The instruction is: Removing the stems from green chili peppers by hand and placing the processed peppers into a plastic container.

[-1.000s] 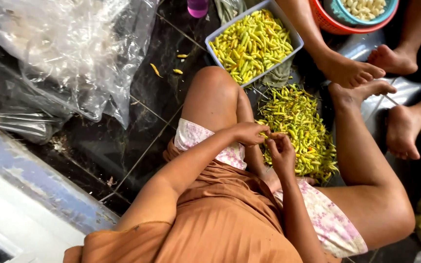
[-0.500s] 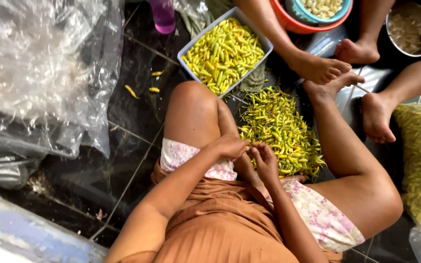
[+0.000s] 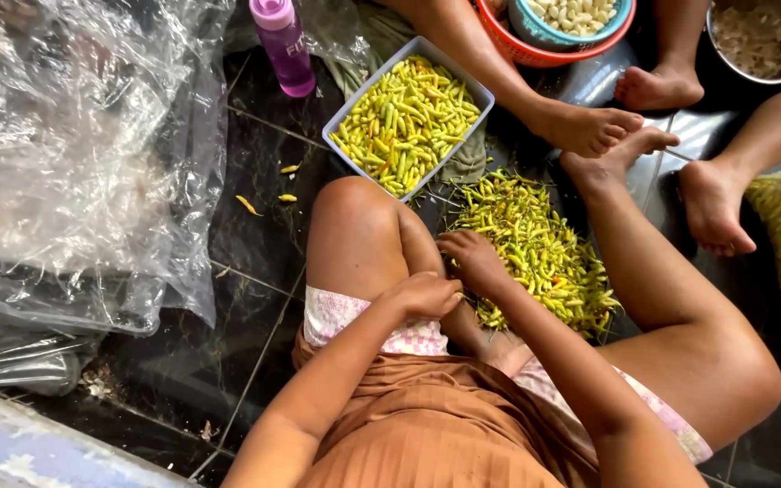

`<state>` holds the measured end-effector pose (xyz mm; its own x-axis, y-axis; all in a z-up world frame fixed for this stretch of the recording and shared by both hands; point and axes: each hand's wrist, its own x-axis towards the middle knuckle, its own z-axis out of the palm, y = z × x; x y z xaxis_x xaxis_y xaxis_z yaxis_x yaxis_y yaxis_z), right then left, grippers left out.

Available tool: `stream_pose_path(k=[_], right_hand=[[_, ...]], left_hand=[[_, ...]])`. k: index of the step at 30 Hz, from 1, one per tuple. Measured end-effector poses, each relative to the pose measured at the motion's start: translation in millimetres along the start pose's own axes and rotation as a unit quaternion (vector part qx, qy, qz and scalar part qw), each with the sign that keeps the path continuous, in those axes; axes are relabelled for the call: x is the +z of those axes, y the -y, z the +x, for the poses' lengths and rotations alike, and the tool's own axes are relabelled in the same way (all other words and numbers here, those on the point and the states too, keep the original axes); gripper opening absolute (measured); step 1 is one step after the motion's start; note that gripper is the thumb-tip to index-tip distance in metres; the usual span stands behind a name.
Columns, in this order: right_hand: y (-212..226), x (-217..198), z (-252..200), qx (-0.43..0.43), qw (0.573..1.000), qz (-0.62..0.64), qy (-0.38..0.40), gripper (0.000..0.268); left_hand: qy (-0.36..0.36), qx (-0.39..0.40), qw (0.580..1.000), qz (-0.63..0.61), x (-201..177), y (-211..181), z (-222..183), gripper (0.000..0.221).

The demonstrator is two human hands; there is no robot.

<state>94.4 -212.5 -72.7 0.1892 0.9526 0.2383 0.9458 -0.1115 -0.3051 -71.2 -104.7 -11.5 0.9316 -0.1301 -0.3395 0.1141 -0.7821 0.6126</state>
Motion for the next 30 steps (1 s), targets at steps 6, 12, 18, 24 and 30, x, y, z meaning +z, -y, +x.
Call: stream_pose_path(k=[6,12,18,24,30], right_hand=[[-48.7,56.1,4.1,-0.166,0.975,0.062,0.131,0.048],[-25.7,14.8,-3.3,-0.156,0.966,0.107,0.174,0.038],[-46.3,37.0,-11.0,-0.202,0.954,-0.004,0.223,0.045],[-25.8,22.2,-9.3,-0.207,0.964,-0.065,0.154,0.025],[-17.8,-3.6,-16.2,-0.228,0.957,-0.092,0.157,0.021]], left_hand=[[-0.005,0.013,0.999,-0.035,-11.8,-7.4,-11.3,0.037],[-0.013,0.024,0.999,-0.033,1.0,-4.0,3.3,0.038],[-0.031,0.031,0.999,-0.032,2.9,-24.6,-5.2,0.035],[-0.056,0.046,0.997,0.018,24.7,-17.3,7.9,0.035],[-0.085,0.032,0.996,0.024,39.5,-9.8,10.7,0.037]])
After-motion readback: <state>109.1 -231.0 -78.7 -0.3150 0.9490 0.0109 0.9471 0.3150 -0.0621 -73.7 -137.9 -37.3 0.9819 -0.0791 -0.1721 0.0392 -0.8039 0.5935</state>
